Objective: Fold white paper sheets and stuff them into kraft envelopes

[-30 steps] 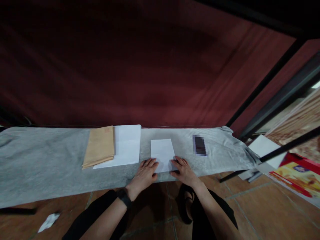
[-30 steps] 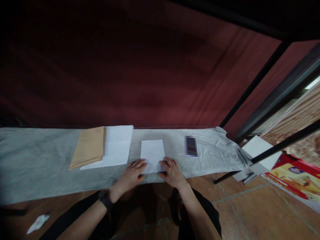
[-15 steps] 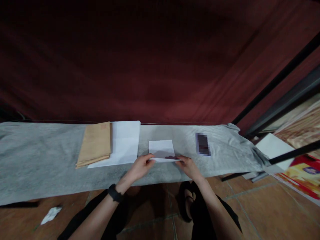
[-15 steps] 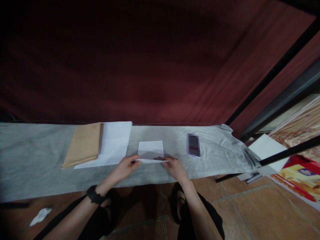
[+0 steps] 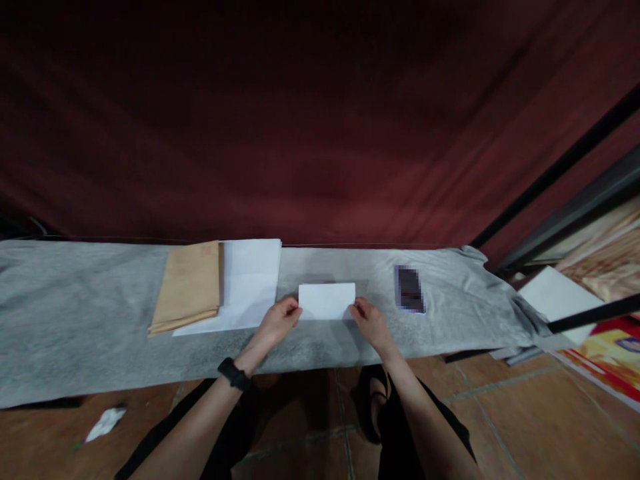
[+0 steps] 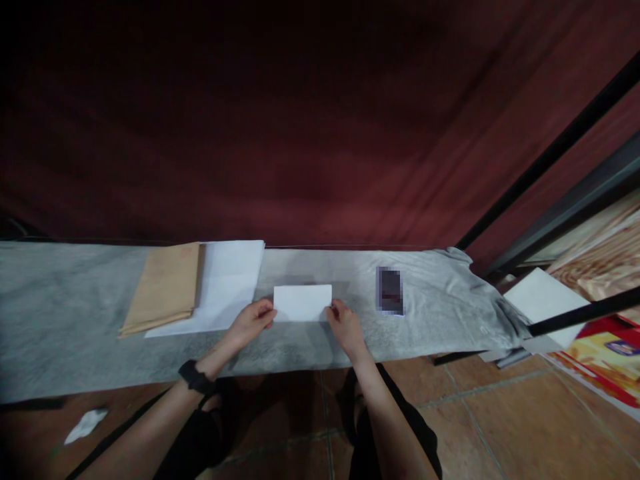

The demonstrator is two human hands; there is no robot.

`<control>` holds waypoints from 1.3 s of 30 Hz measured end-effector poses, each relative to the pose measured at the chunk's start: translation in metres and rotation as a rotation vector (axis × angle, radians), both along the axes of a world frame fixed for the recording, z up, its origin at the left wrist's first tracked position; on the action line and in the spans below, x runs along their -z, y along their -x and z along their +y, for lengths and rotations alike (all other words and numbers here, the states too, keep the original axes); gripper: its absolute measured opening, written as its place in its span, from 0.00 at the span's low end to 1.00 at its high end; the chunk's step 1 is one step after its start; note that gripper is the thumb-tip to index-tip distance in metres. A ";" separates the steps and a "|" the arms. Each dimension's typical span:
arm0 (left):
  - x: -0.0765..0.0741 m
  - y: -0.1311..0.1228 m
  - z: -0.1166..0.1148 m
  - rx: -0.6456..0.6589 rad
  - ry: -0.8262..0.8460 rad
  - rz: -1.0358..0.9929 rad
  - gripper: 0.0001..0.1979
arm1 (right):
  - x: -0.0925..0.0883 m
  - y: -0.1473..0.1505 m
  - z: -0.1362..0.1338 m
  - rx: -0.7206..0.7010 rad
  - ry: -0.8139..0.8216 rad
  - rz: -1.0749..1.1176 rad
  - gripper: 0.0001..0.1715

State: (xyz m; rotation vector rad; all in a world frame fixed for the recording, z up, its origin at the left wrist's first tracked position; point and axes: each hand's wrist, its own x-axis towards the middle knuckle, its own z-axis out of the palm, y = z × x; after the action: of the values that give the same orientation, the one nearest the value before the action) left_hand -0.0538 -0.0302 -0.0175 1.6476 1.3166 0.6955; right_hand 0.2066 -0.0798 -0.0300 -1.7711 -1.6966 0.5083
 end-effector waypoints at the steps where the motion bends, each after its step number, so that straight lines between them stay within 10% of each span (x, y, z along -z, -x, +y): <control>1: 0.000 -0.002 0.000 -0.020 -0.026 0.059 0.08 | 0.001 0.002 0.000 0.025 0.006 -0.020 0.15; 10: 0.000 -0.012 0.002 -0.079 0.030 0.063 0.09 | 0.004 0.010 0.008 0.110 0.045 0.137 0.10; 17: -0.006 0.003 0.000 0.048 -0.032 -0.162 0.09 | -0.012 -0.009 0.004 -0.213 0.153 0.714 0.14; 27: 0.006 0.014 -0.017 0.323 -0.299 0.255 0.10 | -0.007 -0.020 -0.012 -0.413 0.133 0.277 0.10; 39: 0.003 -0.011 0.000 -0.011 -0.193 0.282 0.10 | 0.002 -0.006 -0.001 -0.013 0.075 0.028 0.17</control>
State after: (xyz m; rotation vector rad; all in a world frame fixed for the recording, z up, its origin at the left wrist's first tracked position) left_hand -0.0433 -0.0303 -0.0204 1.9510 1.4939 0.6287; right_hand 0.2127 -0.0812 -0.0322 -1.7983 -1.6910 0.6075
